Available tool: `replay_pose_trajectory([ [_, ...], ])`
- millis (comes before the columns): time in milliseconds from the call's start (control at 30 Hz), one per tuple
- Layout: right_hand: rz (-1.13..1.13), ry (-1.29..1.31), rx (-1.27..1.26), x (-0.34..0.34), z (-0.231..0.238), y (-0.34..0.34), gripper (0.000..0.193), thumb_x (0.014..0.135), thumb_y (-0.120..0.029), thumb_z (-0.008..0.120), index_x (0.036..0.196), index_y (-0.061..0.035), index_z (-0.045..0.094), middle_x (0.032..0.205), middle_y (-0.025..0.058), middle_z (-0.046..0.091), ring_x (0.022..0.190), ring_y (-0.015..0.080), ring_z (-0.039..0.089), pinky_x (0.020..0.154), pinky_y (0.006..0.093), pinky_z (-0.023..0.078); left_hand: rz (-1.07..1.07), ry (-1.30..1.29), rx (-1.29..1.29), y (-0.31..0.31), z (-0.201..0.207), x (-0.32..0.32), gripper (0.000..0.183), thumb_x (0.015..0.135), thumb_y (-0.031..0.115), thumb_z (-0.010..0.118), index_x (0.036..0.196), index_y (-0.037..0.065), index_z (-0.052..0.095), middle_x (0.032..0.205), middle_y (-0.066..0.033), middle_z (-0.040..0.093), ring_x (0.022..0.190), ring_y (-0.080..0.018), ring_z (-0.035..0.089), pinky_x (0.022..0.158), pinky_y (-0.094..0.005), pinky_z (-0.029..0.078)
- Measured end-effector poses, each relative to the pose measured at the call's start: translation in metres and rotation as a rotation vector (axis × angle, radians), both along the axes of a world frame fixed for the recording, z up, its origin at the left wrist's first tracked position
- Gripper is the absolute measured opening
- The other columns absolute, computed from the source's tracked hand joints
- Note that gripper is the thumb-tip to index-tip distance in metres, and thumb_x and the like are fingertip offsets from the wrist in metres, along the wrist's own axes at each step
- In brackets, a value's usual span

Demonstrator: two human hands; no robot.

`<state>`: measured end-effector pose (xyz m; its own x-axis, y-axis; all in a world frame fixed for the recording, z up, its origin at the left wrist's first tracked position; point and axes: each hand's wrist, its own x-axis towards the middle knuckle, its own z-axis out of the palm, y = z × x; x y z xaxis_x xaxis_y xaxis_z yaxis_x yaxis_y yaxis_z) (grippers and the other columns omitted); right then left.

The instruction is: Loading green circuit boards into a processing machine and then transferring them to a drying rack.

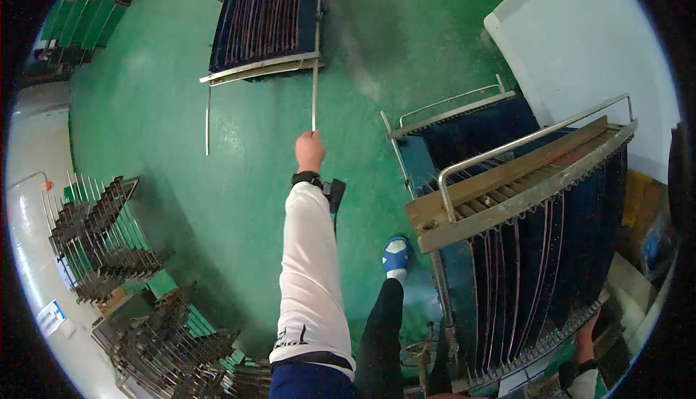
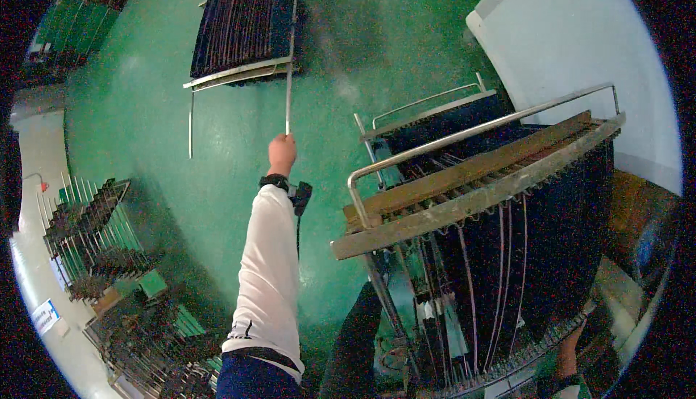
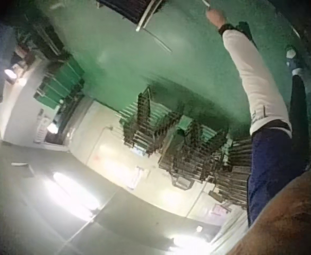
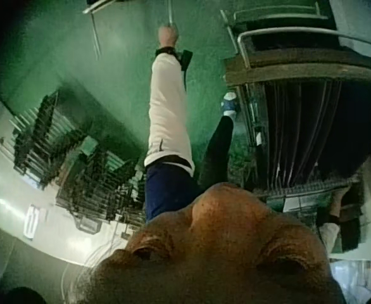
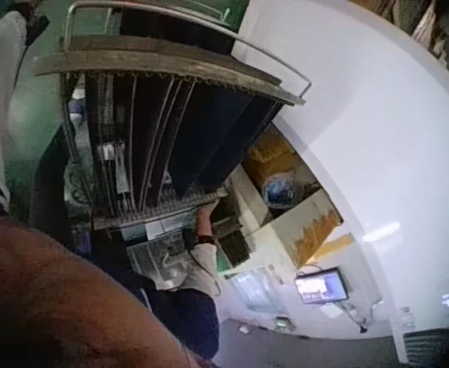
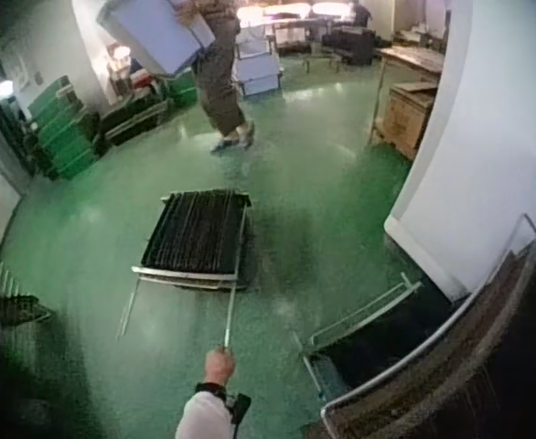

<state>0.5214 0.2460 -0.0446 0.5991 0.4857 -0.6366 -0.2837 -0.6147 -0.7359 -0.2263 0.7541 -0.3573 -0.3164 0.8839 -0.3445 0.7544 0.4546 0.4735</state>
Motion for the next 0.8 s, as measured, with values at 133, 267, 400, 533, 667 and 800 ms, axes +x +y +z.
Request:
replay_pose_trajectory([
  [133, 0.025, -0.250, -0.023, 0.040, -0.003, -0.044, 0.044, 0.090, -0.033, 0.035, 0.123, -0.0034, 0.038, 0.115, 0.0088, 0.047, 0.102, 0.0235, 0.047, 0.089, 0.0367, 0.039, 0.031, -0.041, 0.032, -0.005, -0.008, 0.039, 0.031, 0.080, 0.028, 0.048, 0.078, 0.000, 0.061, 0.075, -0.0220, 0.059, 0.074, -0.0390, 0.056, 0.066, -0.0454, 0.044],
  [267, -0.268, -0.160, -0.147, 0.004, -0.026, 0.005, 0.044, 0.091, -0.033, 0.033, 0.125, -0.0046, 0.038, 0.117, 0.0101, 0.046, 0.102, 0.0247, 0.048, 0.089, 0.0370, 0.040, 0.075, 0.034, 0.040, -0.029, 0.020, 0.027, 0.031, 0.080, 0.028, 0.048, 0.077, 0.000, 0.061, 0.075, -0.0217, 0.059, 0.073, -0.0392, 0.056, 0.066, -0.0451, 0.044],
  [400, -0.095, -0.102, -0.044, 0.013, 0.005, -0.012, 0.052, 0.088, -0.036, 0.039, 0.132, -0.0103, 0.027, 0.130, 0.0136, 0.034, 0.110, 0.0286, 0.044, 0.088, 0.0416, 0.041, 0.039, 0.017, 0.005, -0.072, 0.028, 0.030, 0.030, 0.080, 0.027, 0.049, 0.076, 0.000, 0.059, 0.075, -0.0233, 0.058, 0.074, -0.0412, 0.055, 0.064, -0.0480, 0.044],
  [533, -0.150, -0.136, -0.160, -0.006, -0.006, 0.014, 0.054, 0.090, -0.043, 0.028, 0.129, -0.0063, 0.032, 0.126, 0.0102, 0.041, 0.109, 0.0273, 0.044, 0.093, 0.0379, 0.036, 0.044, 0.071, -0.093, -0.128, 0.048, 0.002, 0.029, 0.082, 0.028, 0.047, 0.077, 0.001, 0.059, 0.075, -0.0229, 0.058, 0.074, -0.0414, 0.055, 0.065, -0.0486, 0.044],
  [667, -0.478, 0.020, -0.140, 0.010, -0.007, 0.019, 0.056, 0.089, -0.043, 0.032, 0.130, -0.0062, 0.029, 0.124, 0.0102, 0.041, 0.110, 0.0259, 0.042, 0.093, 0.0377, 0.034, 0.093, -0.003, -0.069, -0.189, 0.054, 0.015, 0.028, 0.083, 0.028, 0.047, 0.081, 0.003, 0.060, 0.076, -0.0221, 0.059, 0.074, -0.0407, 0.056, 0.064, -0.0481, 0.044],
  [800, -0.060, -0.233, -0.067, 0.034, -0.026, -0.013, 0.052, 0.087, -0.047, 0.031, 0.124, -0.0106, 0.039, 0.118, 0.0102, 0.048, 0.105, 0.0285, 0.048, 0.090, 0.0445, 0.038, 0.144, -0.051, -0.192, -0.249, 0.056, 0.051, 0.027, 0.082, 0.028, 0.048, 0.082, 0.004, 0.061, 0.078, -0.0205, 0.059, 0.075, -0.0396, 0.056, 0.065, -0.0469, 0.045],
])
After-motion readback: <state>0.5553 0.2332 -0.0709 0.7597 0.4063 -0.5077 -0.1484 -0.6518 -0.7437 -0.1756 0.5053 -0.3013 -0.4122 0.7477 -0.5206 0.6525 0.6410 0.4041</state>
